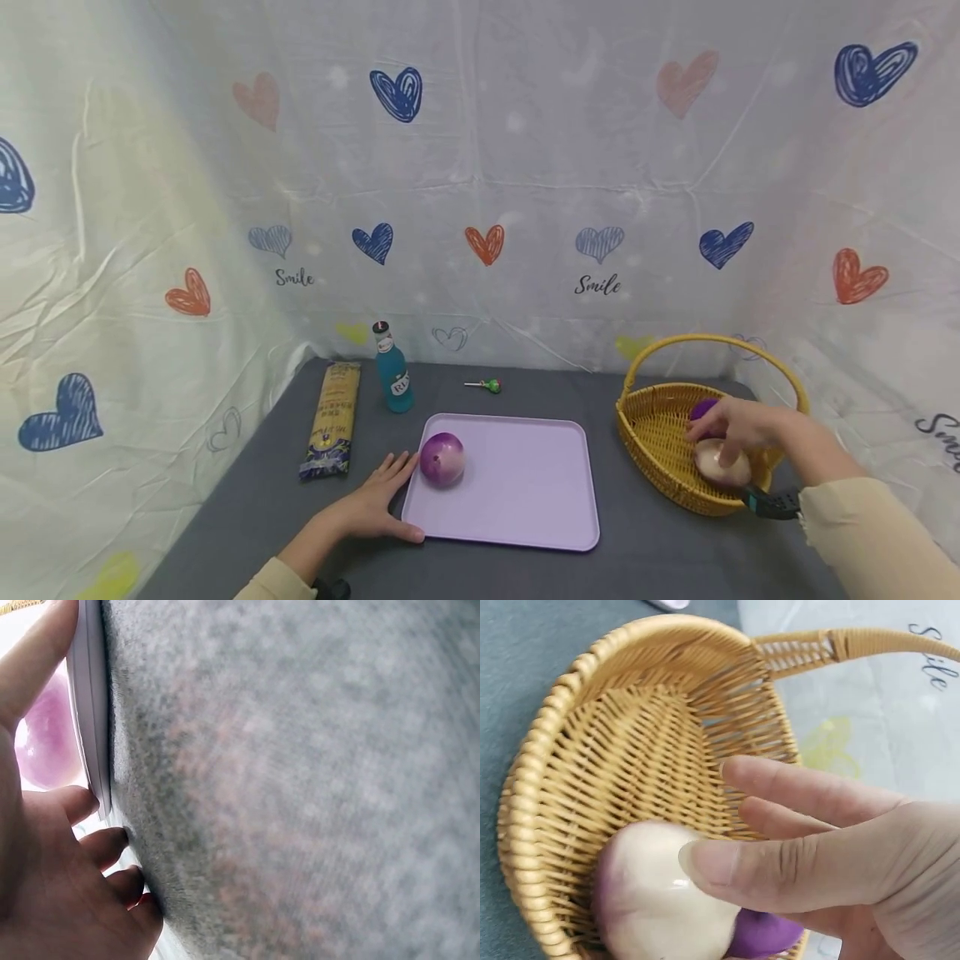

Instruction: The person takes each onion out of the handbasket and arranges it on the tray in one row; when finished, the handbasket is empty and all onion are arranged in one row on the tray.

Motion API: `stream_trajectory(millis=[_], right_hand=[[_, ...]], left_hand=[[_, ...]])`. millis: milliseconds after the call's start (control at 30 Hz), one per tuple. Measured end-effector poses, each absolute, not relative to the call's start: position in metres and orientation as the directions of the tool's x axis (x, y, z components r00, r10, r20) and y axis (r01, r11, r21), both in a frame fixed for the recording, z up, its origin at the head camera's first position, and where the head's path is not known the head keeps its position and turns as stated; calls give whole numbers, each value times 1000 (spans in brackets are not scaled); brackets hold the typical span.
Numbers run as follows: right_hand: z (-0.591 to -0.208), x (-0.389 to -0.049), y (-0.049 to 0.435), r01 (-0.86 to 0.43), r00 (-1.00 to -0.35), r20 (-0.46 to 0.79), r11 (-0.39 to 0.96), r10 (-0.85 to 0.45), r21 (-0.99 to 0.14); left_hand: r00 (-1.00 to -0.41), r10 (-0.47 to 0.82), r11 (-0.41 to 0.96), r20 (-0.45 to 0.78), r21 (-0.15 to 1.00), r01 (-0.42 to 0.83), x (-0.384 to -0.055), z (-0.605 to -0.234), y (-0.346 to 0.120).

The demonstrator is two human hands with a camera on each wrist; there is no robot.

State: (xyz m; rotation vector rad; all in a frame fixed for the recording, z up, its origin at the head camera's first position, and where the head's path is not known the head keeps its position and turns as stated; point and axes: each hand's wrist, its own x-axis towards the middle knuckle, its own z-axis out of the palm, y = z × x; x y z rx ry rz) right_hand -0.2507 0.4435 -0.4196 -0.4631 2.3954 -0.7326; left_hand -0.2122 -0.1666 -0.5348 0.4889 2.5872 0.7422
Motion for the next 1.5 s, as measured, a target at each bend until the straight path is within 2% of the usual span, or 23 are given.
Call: stream_trajectory(millis=[333,633,833,1133,1300,1500], right_hand=[[-432,-244,440,18,-773,-508,788,-379,-615],[-433,-243,438,-14,-819,-454,803,-350,-596],[-428,-245,439,-147,-815,-364,770,-450,-621],[-417,-250,433,-258,-827,-244,729,-506,-634],[-414,-251,429,-223,-854,-229,726,-467,-650],[-416,-252,426,-278,-882,-151,753,-446,-596]], left_hand=[[-855,433,798,-285,563,216,-212,-533,-167],[-858,436,796,-273,562,226,-213,-534,-168],[-857,439,792,-270,567,227,-212,-534,-167],[-856,443,786,-267,575,227,-212,-534,-167],[-859,435,793,-270,567,223,-213,-535,-168],[-857,439,791,-270,568,226,-213,-537,-168]])
